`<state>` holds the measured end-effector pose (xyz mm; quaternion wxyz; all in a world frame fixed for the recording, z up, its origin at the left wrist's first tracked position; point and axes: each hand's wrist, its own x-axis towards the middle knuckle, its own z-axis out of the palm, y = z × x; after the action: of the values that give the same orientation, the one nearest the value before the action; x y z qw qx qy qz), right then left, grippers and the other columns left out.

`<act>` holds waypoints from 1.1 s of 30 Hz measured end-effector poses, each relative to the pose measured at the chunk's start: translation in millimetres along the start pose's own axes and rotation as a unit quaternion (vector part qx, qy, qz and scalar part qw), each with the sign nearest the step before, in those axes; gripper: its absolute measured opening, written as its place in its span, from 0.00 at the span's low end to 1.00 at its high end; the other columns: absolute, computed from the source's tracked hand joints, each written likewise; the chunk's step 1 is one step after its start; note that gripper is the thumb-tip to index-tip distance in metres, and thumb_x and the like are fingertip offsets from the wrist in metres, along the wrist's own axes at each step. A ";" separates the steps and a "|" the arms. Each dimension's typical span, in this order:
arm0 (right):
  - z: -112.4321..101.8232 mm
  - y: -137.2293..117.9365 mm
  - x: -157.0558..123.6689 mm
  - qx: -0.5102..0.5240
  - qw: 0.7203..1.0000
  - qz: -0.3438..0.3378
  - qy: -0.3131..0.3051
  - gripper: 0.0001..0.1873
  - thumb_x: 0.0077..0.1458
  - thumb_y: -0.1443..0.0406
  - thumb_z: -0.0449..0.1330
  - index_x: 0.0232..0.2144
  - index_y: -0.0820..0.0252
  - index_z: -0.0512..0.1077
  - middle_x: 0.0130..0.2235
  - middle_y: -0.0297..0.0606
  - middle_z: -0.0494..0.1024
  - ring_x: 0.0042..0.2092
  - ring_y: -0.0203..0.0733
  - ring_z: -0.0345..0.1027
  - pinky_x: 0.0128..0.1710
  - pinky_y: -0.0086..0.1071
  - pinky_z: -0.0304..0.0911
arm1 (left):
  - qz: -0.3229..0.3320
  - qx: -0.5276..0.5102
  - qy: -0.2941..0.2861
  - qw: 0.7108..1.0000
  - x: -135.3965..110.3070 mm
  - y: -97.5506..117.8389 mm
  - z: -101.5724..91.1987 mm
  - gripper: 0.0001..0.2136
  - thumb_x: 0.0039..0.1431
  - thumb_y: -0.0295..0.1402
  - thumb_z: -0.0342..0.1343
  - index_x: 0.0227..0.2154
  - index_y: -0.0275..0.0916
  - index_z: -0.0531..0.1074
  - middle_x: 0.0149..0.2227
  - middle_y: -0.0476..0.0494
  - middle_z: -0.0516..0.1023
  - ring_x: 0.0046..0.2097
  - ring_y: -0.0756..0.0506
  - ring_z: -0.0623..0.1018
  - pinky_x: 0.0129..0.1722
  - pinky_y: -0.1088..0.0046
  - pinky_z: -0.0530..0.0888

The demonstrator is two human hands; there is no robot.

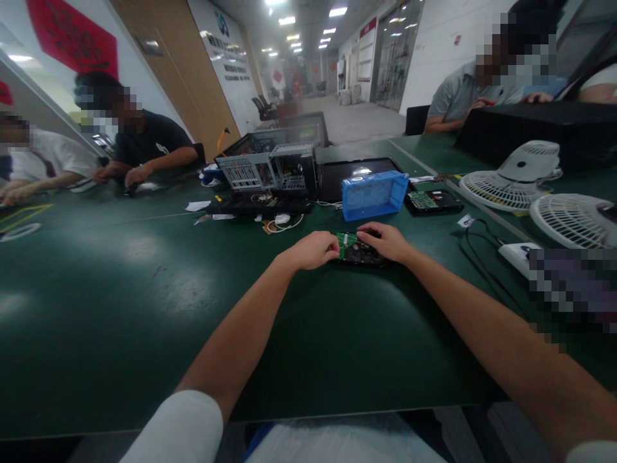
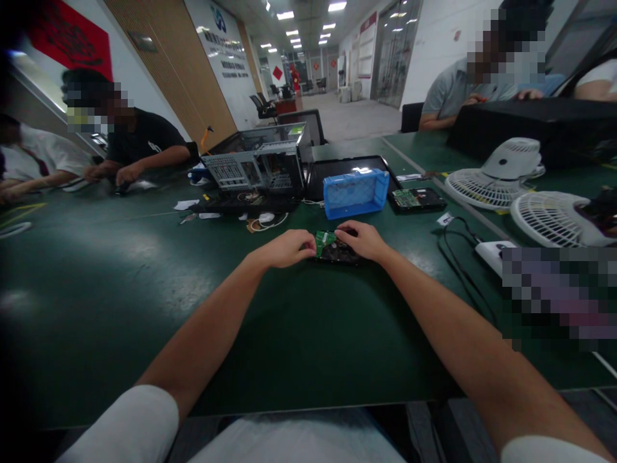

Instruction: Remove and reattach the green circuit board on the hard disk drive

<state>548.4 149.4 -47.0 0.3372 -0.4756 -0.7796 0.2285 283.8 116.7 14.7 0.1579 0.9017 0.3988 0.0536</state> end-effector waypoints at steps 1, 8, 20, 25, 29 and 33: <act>0.1 0.4 0.0 0.000 1.000 -0.001 -0.001 0.17 0.62 0.51 0.60 0.47 0.52 0.80 0.47 0.38 0.84 0.48 0.48 0.77 0.51 0.41 0.69 | 0.005 0.000 -0.001 1.000 0.0 -0.2 0.2 0.10 0.65 0.37 0.55 0.40 0.38 0.78 0.42 0.41 0.79 0.43 0.43 0.77 0.45 0.67 0.71; 1.3 2.2 0.0 0.000 1.000 -0.006 -0.001 0.17 0.63 0.51 0.60 0.46 0.52 0.80 0.47 0.37 0.83 0.48 0.47 0.76 0.53 0.41 0.68 | 0.017 0.003 0.004 1.000 -0.5 0.6 -2.0 0.09 0.64 0.36 0.55 0.39 0.38 0.78 0.42 0.41 0.79 0.44 0.43 0.77 0.46 0.67 0.71; -1.4 -2.4 -1.5 0.006 1.000 -0.015 -0.013 0.17 0.64 0.51 0.58 0.47 0.51 0.80 0.49 0.36 0.83 0.50 0.49 0.76 0.53 0.41 0.67 | 0.019 -0.016 0.023 0.999 -4.7 2.4 -9.0 0.09 0.66 0.35 0.54 0.40 0.39 0.78 0.41 0.44 0.82 0.43 0.44 0.78 0.44 0.69 0.70; 0.2 -5.0 1.8 -0.037 0.999 0.011 -0.007 0.19 0.65 0.49 0.56 0.41 0.51 0.82 0.45 0.36 0.84 0.46 0.49 0.77 0.47 0.39 0.67 | -0.063 -0.035 -0.005 0.997 -7.0 -1.4 -8.1 0.22 0.56 0.46 0.65 0.48 0.38 0.74 0.41 0.42 0.82 0.41 0.42 0.80 0.37 0.70 0.70; 3.7 -9.1 5.1 -0.098 0.994 0.053 0.018 0.23 0.63 0.45 0.56 0.34 0.52 0.82 0.38 0.38 0.84 0.39 0.48 0.76 0.40 0.37 0.64 | -0.067 -0.005 -0.039 0.997 -6.0 -0.9 -5.2 0.35 0.45 0.50 0.71 0.53 0.37 0.71 0.41 0.42 0.82 0.42 0.40 0.80 0.35 0.69 0.69; 3.3 -12.5 6.2 -0.138 0.986 0.093 0.026 0.24 0.59 0.42 0.59 0.32 0.54 0.81 0.37 0.40 0.84 0.36 0.46 0.75 0.37 0.35 0.63 | -0.067 0.016 -0.022 0.997 -1.2 2.2 1.0 0.30 0.51 0.45 0.69 0.55 0.38 0.71 0.43 0.42 0.82 0.43 0.39 0.80 0.36 0.69 0.68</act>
<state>536.7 149.3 -38.8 0.2658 -0.5936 -0.7471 0.1372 284.8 114.3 14.5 0.1553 0.8765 0.4554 0.0171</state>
